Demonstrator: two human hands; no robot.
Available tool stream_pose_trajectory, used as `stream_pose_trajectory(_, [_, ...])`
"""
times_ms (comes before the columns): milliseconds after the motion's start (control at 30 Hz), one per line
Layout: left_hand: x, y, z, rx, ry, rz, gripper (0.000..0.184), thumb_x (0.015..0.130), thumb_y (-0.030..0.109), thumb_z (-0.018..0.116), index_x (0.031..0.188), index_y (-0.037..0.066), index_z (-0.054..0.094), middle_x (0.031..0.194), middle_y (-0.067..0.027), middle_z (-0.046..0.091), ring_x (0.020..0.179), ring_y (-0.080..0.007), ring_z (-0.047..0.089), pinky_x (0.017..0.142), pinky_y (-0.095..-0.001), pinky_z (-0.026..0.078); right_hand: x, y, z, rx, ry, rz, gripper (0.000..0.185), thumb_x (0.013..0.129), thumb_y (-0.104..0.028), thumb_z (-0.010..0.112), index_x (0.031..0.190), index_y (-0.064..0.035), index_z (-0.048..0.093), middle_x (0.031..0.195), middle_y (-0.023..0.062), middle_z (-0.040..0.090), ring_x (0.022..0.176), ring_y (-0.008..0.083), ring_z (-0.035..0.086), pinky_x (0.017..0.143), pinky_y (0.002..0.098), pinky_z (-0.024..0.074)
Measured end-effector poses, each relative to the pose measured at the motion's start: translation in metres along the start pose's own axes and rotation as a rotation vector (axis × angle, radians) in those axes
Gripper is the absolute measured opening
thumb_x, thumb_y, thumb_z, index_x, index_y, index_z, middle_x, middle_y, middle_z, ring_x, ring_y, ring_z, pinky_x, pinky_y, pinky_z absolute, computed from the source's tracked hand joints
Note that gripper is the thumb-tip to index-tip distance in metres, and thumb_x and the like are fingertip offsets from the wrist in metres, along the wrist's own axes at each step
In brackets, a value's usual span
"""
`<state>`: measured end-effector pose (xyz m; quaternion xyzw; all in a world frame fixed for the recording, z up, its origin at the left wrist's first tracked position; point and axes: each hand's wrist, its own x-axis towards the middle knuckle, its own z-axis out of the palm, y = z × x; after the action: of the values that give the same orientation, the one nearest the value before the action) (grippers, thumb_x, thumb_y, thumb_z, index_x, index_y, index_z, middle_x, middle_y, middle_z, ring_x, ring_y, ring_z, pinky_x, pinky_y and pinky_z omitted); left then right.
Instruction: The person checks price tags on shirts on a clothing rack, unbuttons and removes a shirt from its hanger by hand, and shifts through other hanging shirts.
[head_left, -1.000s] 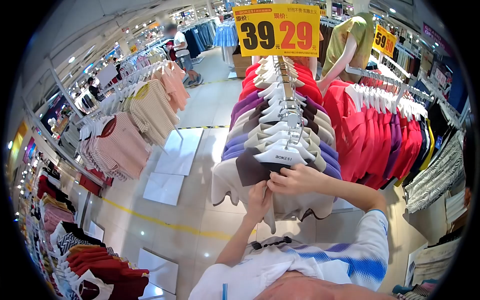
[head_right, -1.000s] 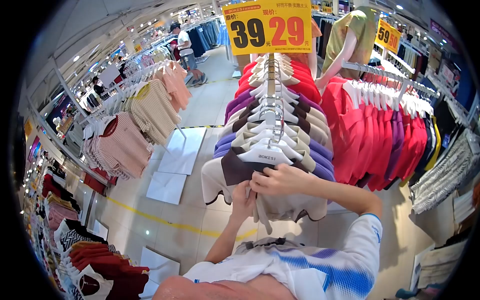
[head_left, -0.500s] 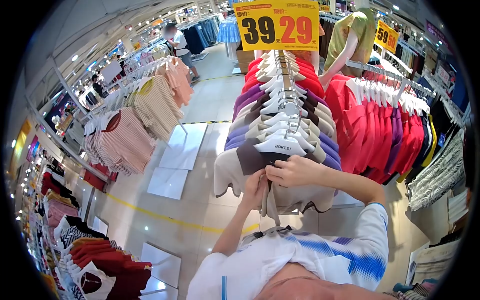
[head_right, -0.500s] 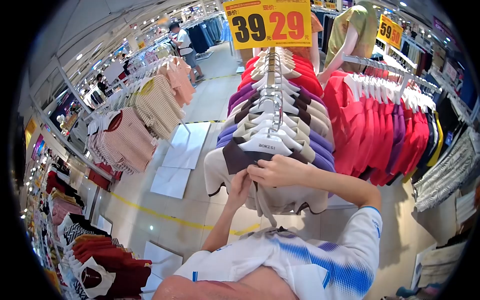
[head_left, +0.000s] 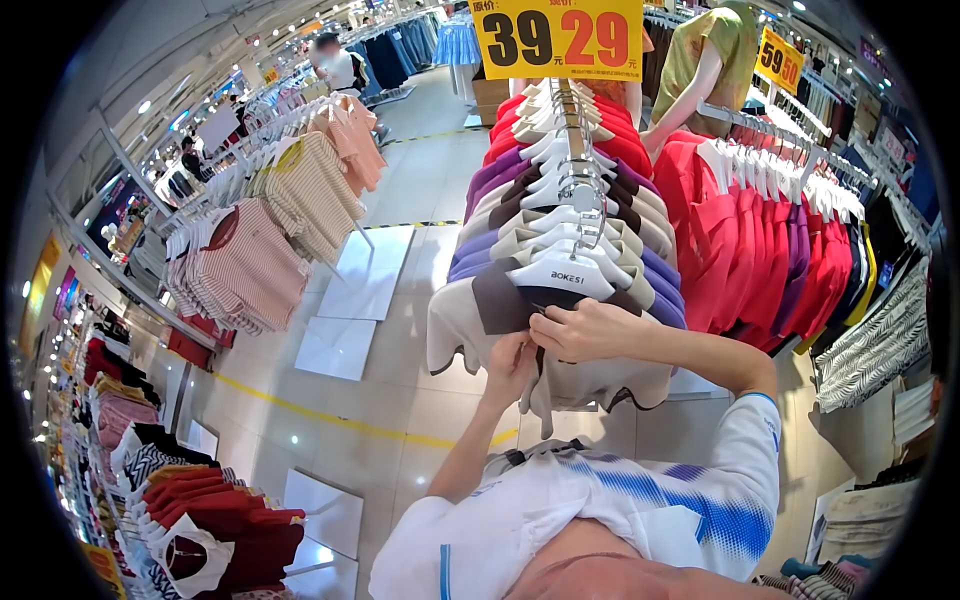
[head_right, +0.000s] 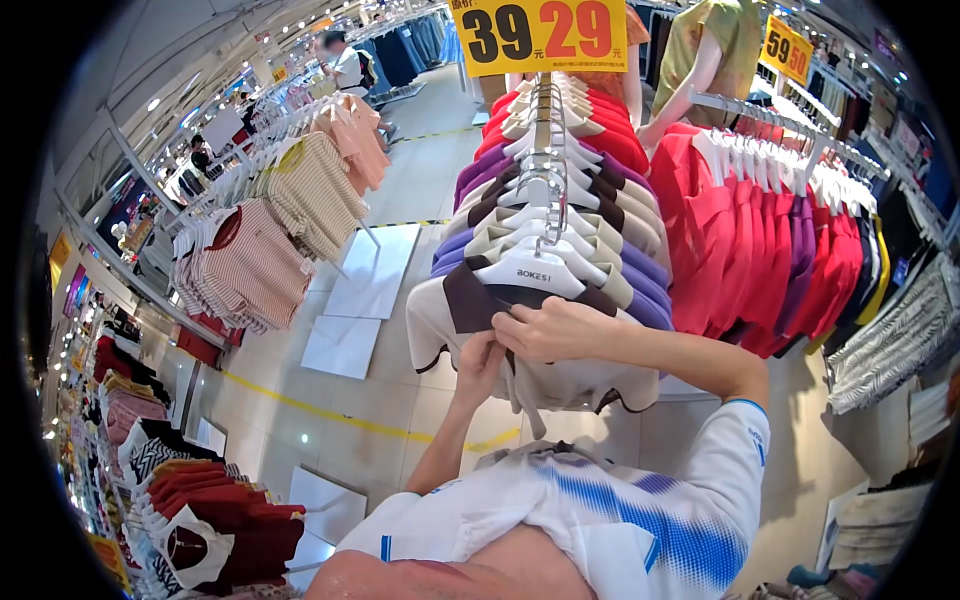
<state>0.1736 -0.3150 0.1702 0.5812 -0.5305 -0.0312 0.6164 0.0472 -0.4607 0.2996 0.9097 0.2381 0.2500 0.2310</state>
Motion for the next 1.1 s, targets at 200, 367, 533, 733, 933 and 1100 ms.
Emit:
stream_pose_trajectory(200, [0.006,0.012,-0.008,-0.111,-0.081,-0.134,0.012,0.096,-0.001,0.055,0.108,-0.001,0.057,0.089,-0.0112,0.064,0.08,-0.0182,0.062,0.071,-0.0295,0.048,-0.002,-0.003,-0.001,-0.075,0.074,0.008,0.02,0.073,-0.017,0.064,0.089,-0.0056,0.062,0.091,0.0003,0.056,0.072,0.0075,0.054,0.043,0.0201,0.0411])
stream_pose_trajectory(367, [0.014,0.016,-0.013,-0.136,-0.123,-0.151,0.013,0.097,0.0,0.055,0.11,-0.001,0.057,0.091,-0.011,0.065,0.083,-0.0172,0.063,0.073,-0.0291,0.049,-0.004,-0.002,0.006,-0.038,0.167,0.039,0.016,0.071,-0.017,0.064,0.083,-0.0066,0.061,0.085,-0.0001,0.05,0.07,0.0083,0.053,0.042,0.0211,0.0377])
stream_pose_trajectory(533, [0.019,0.005,-0.025,-0.061,-0.272,-0.078,0.021,0.091,-0.002,0.06,0.112,-0.001,0.058,0.095,-0.016,0.066,0.087,-0.0257,0.067,0.073,-0.0317,0.05,-0.007,-0.002,0.005,0.025,0.15,-0.005,0.024,0.07,-0.015,0.068,0.092,-0.007,0.064,0.096,0.0002,0.06,0.073,0.0084,0.058,0.048,0.0217,0.0435])
stream_pose_trajectory(733, [0.023,0.005,-0.022,0.036,-0.263,0.125,0.025,0.086,-0.006,0.059,0.111,-0.002,0.059,0.1,-0.0212,0.063,0.09,-0.0374,0.063,0.074,-0.0368,0.05,-0.007,-0.002,0.007,0.091,0.117,-0.006,0.023,0.07,-0.014,0.068,0.091,-0.0062,0.064,0.097,0.0011,0.059,0.072,0.01,0.059,0.052,0.0234,0.0474])
stream_pose_trajectory(933, [0.026,0.012,-0.019,-0.016,-0.219,0.154,0.027,0.08,-0.011,0.055,0.106,-0.002,0.061,0.086,-0.0168,0.063,0.078,-0.0361,0.063,0.068,-0.0372,0.048,-0.004,-0.001,0.006,0.157,0.208,-0.003,0.015,0.071,-0.013,0.066,0.08,-0.0049,0.059,0.082,0.0013,0.05,0.067,0.0101,0.056,0.047,0.0253,0.0461])
stream_pose_trajectory(1100, [0.022,0.008,-0.02,0.052,-0.307,0.12,0.029,0.082,-0.008,0.054,0.109,-0.002,0.059,0.101,-0.0213,0.061,0.09,-0.039,0.061,0.074,-0.0404,0.049,0.002,-0.003,0.004,0.201,0.214,-0.003,0.016,0.072,-0.013,0.066,0.083,-0.0045,0.058,0.084,0.0016,0.051,0.068,0.0099,0.058,0.048,0.0248,0.0471])
